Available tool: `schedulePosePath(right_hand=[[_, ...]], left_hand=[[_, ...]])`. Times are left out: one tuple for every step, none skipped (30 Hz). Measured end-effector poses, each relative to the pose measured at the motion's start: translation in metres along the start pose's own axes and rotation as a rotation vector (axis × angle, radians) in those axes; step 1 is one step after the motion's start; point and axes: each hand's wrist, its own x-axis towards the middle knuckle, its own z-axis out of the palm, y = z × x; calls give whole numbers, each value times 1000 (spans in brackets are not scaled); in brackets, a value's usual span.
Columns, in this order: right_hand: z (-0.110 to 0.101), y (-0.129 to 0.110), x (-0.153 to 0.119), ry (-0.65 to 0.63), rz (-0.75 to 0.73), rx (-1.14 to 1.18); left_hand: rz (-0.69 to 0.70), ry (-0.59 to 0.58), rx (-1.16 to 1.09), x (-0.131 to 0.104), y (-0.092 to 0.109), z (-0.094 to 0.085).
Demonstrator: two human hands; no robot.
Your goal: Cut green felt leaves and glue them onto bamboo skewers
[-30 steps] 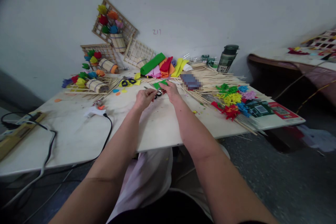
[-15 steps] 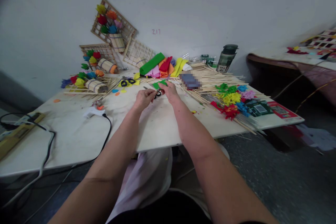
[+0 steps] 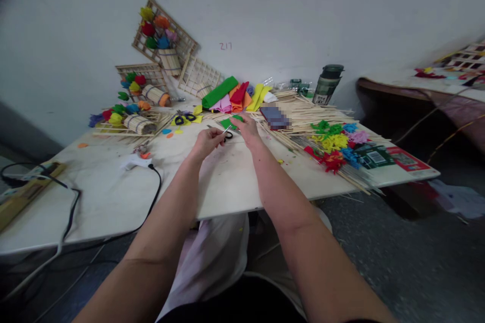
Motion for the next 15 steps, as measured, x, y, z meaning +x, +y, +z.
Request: schedulePosePath(right_hand=[[0, 0, 0, 7, 1, 11], [0, 1, 1, 7, 8, 33], [0, 1, 2, 4, 19, 62], [-1, 2, 2, 3, 35, 93], [-1, 2, 3, 10, 51, 116], [-2, 3, 4, 27, 61, 123], [-2, 3, 5, 52, 65, 114], [-2, 4, 6, 76, 65, 92], [-3, 4, 6, 97, 61, 66], [-3, 4, 6, 109, 56, 45], [-2, 4, 5, 105, 55, 32], [-2, 4, 5, 87, 62, 27], [-2, 3, 4, 56, 76, 27], [-2, 3, 3, 16, 97, 30], [-1, 3, 2, -31, 123, 35]], left_hand=[[-3, 10, -35, -1, 1, 0], [-3, 15, -79, -1, 2, -1], [-6, 13, -131, -2, 3, -1], [-18, 6, -193, -4, 5, -2], [-38, -4, -259, -5, 7, -3], [-61, -16, -325, -7, 8, -4], [-84, -28, -384, -8, 10, -5], [-106, -41, -437, -9, 11, -5], [-124, -55, -481, -10, 12, -6], [-140, -66, -516, -11, 12, -7], [-154, -74, -542, -11, 12, -7], [-168, -80, -560, -11, 12, -7], [-180, -84, -571, -11, 12, -7], [-190, -86, -578, -11, 12, -7], [-200, -87, -584, -11, 12, -7]])
